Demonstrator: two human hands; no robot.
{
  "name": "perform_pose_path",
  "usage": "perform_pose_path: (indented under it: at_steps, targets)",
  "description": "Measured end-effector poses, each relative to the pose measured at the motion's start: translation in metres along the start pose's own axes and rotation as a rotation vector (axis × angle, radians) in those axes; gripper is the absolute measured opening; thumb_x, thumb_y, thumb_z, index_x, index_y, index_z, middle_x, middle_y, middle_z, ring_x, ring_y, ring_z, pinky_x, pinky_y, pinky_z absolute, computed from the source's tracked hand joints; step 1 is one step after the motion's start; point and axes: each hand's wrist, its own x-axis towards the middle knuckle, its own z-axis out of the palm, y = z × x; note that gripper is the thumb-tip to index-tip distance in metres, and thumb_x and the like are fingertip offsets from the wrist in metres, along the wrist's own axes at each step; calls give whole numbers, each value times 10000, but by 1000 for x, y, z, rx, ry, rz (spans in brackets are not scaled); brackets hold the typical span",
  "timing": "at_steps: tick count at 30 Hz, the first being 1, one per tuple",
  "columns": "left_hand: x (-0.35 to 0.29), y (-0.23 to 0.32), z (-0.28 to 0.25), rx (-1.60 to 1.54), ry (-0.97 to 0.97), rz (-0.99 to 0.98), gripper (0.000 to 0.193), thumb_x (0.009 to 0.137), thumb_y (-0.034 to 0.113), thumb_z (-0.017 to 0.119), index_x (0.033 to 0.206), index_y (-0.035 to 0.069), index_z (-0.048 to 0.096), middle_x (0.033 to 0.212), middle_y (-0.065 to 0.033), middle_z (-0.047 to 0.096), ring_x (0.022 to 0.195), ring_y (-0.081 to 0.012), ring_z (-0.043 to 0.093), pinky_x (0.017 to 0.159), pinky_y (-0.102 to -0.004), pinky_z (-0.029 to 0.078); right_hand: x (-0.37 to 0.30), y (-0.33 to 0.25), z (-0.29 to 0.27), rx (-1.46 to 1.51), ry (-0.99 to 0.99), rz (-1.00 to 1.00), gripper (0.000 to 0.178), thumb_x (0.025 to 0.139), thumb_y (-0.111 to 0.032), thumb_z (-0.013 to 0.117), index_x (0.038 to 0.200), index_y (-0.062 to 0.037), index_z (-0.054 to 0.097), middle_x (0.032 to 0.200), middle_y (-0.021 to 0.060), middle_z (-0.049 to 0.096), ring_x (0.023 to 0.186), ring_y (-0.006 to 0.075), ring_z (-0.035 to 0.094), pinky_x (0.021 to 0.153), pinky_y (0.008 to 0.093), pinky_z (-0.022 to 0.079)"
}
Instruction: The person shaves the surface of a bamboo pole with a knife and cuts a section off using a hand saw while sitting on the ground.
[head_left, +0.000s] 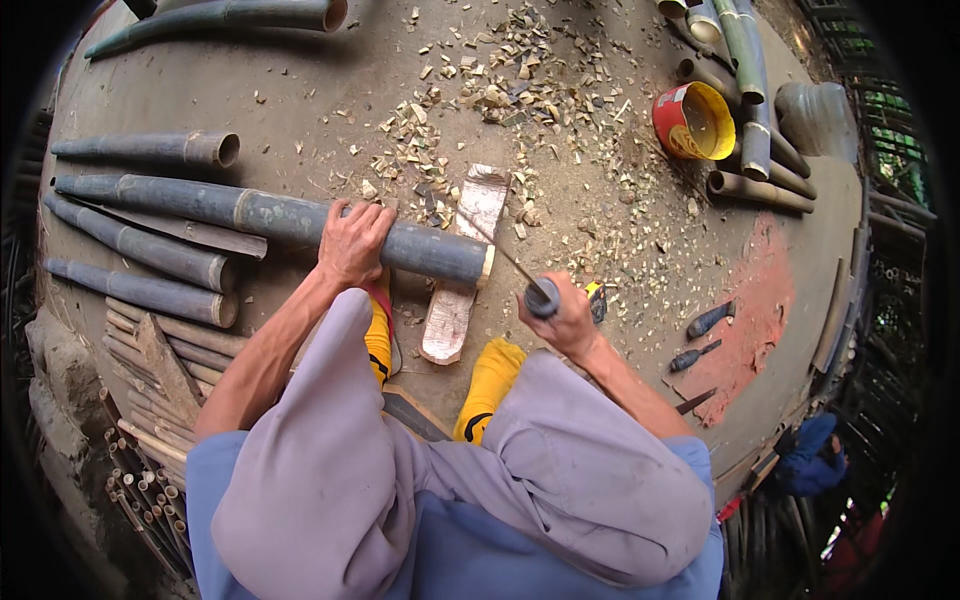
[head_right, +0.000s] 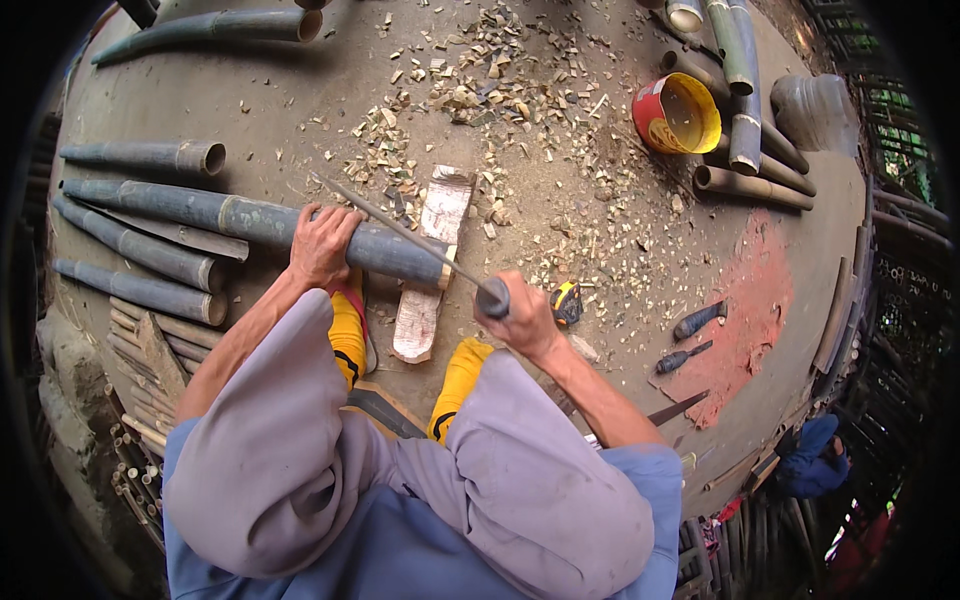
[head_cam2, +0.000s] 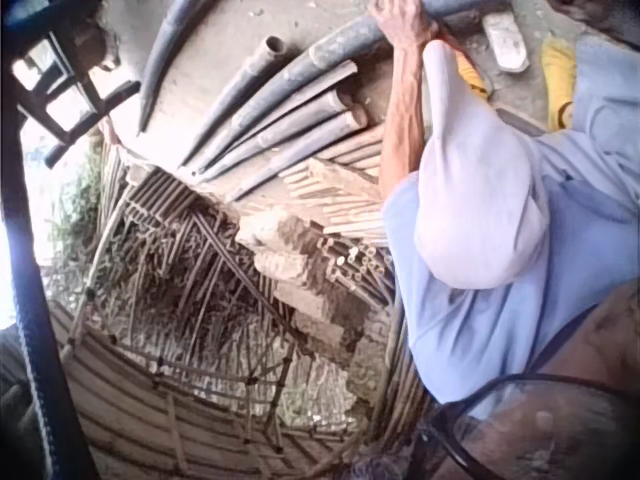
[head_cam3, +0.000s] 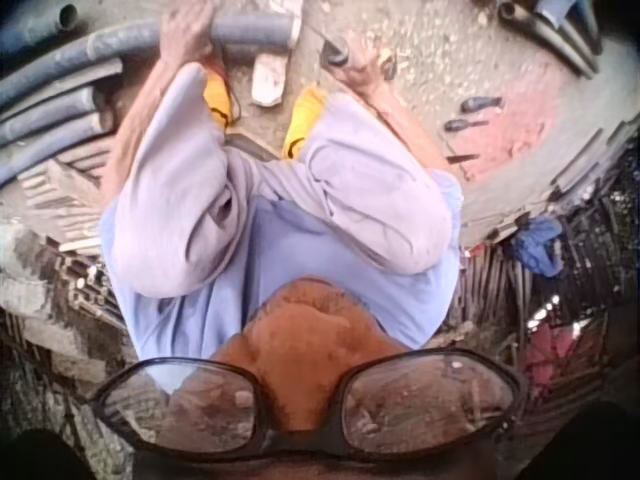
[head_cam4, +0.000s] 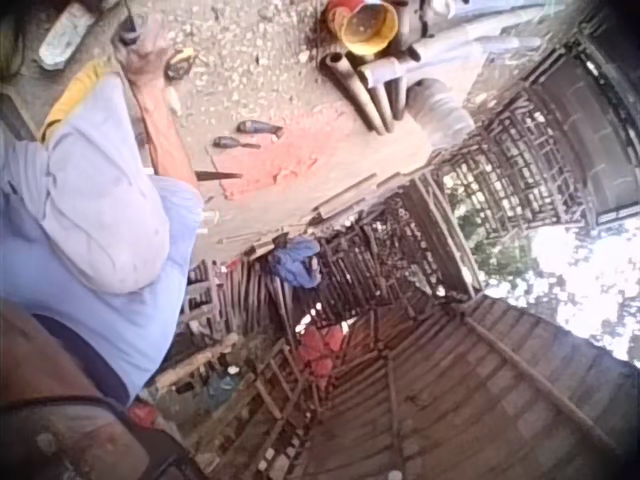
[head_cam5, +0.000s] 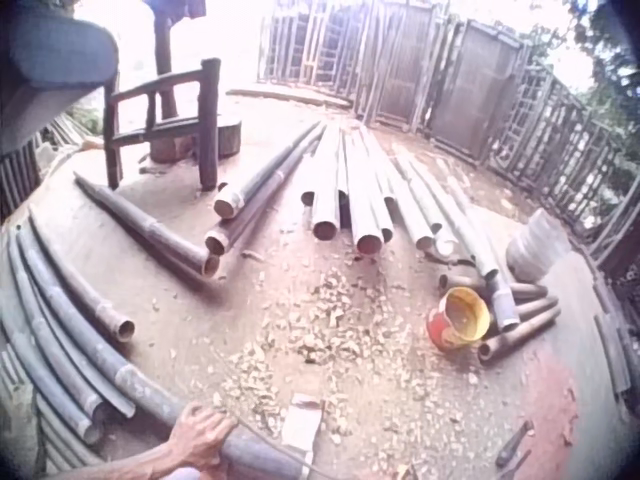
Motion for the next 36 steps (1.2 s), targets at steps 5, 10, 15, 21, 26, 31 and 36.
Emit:
perform_pose_path:
  at_steps: [5,10,15,21,26,31,36]
  targets:
    - [-13,5,10,34,135,6,738,423,85,782,1131,124,581,1073,-30,637,1057,-202,604,993,-456,379,13,14,-4,-96,-330,339,397,803,-173,752,1020,-10,461,795,224,662,725,363,695,580,398,552]
    - [-7,8,8,36,219,-1,570,546,85,728,1098,111,591,1042,-23,627,1031,-194,602,968,-461,378,9,-26,-8,37,123,-14,403,800,-190,756,1015,-8,469,760,235,655,737,366,697,593,418,552]
    - [-5,8,15,40,282,41,539,577,99,722,1103,113,604,1044,-22,630,1027,-190,604,975,-456,373,17,39,-10,-127,-395,382,393,795,-171,751,997,9,466,767,241,654,735,406,683,622,461,550]
    - [-14,7,15,77,336,-22,513,618,88,677,1126,109,608,1067,-24,627,1044,-189,603,1006,-462,353,2,-6,1,90,-22,17,388,793,-178,753,1015,-21,477,736,234,638,707,394,680,586,448,539]
    - [-1,9,4,40,179,0,645,554,89,721,1179,105,561,1080,-48,616,1089,-213,579,999,-451,356,-12,32,3,-140,-392,417,431,790,-196,738,1037,-21,432,764,275,649,753,470,654,633,519,529]
    - [35,-4,-36,-80,-499,-91,676,477,171,810,1112,115,587,1017,-51,642,1045,-256,601,946,-423,404,-17,28,9,-143,-333,456,430,802,-212,724,1052,-25,428,804,286,656,757,482,657,640,534,534]
    - [-3,-16,6,44,15,10,638,482,174,782,1088,104,591,1009,-60,646,1005,-240,614,936,-422,415,10,-27,-5,110,-14,131,429,831,-156,708,1152,-17,459,752,236,648,702,370,696,576,424,554]
